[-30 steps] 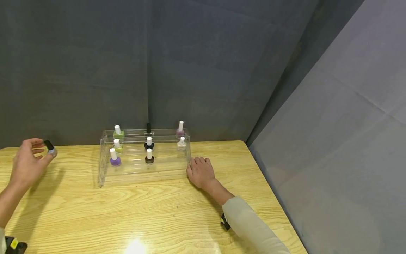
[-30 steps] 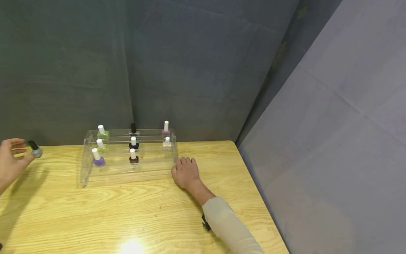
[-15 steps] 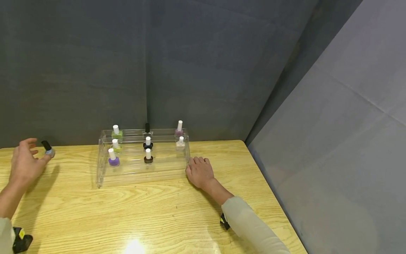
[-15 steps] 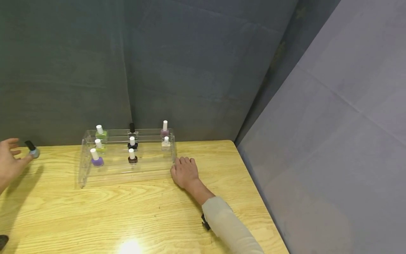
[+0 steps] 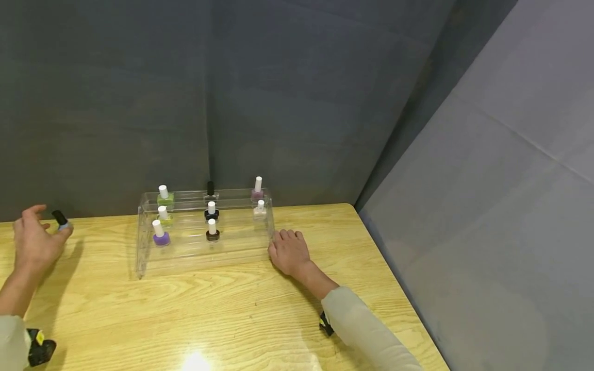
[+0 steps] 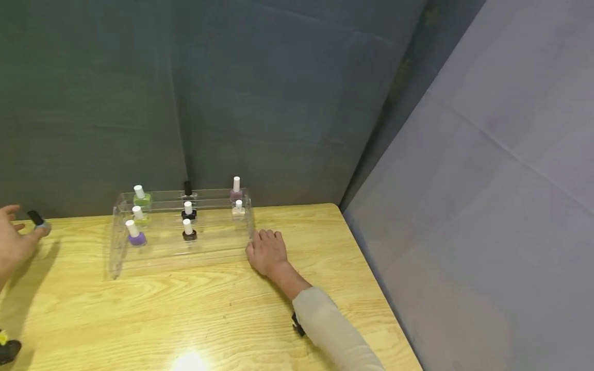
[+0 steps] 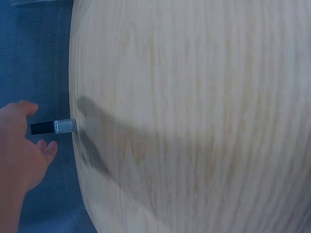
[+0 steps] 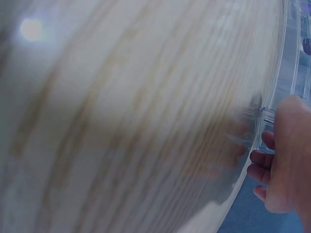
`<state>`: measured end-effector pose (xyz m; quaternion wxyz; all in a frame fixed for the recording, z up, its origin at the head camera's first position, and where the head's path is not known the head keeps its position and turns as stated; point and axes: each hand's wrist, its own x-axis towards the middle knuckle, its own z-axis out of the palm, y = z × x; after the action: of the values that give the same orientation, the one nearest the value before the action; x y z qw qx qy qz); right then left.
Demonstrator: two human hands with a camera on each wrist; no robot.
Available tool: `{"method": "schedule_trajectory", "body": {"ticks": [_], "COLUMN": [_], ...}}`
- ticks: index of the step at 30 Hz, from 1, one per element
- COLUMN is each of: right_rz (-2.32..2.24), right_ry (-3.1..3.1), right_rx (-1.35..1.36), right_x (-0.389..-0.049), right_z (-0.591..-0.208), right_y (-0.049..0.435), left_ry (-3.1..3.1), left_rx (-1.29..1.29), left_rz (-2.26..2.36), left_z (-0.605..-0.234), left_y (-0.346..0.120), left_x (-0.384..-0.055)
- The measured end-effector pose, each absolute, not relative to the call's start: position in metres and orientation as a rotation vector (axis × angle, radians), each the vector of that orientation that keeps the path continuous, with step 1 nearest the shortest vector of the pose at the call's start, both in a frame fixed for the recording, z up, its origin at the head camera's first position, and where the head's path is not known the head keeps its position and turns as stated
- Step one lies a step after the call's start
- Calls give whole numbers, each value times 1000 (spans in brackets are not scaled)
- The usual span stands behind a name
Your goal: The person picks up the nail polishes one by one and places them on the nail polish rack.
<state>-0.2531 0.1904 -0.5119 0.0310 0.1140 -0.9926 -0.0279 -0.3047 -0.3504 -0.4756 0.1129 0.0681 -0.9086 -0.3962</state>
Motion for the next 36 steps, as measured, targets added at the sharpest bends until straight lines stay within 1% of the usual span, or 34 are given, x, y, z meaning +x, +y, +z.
{"method": "schedule_trajectory", "body": {"ticks": [12,22,36], "right_rz": [-84,-70,-89], "right_ry": [-3053,-3033,-3046], "right_rx": [322,343,338], "right_x": [-253,-254,-251], "right_z": [-514,-517,-513], "right_y": [190,191,190], "left_ry": [-2658,-2721,-2751], "left_rx": [299,227,230], "left_rz": [-1164,-1139,-1068], "left_z": [-472,-470,-474], "left_y": [-347,-345,-350], "left_x": [-315,-317,-327]}}
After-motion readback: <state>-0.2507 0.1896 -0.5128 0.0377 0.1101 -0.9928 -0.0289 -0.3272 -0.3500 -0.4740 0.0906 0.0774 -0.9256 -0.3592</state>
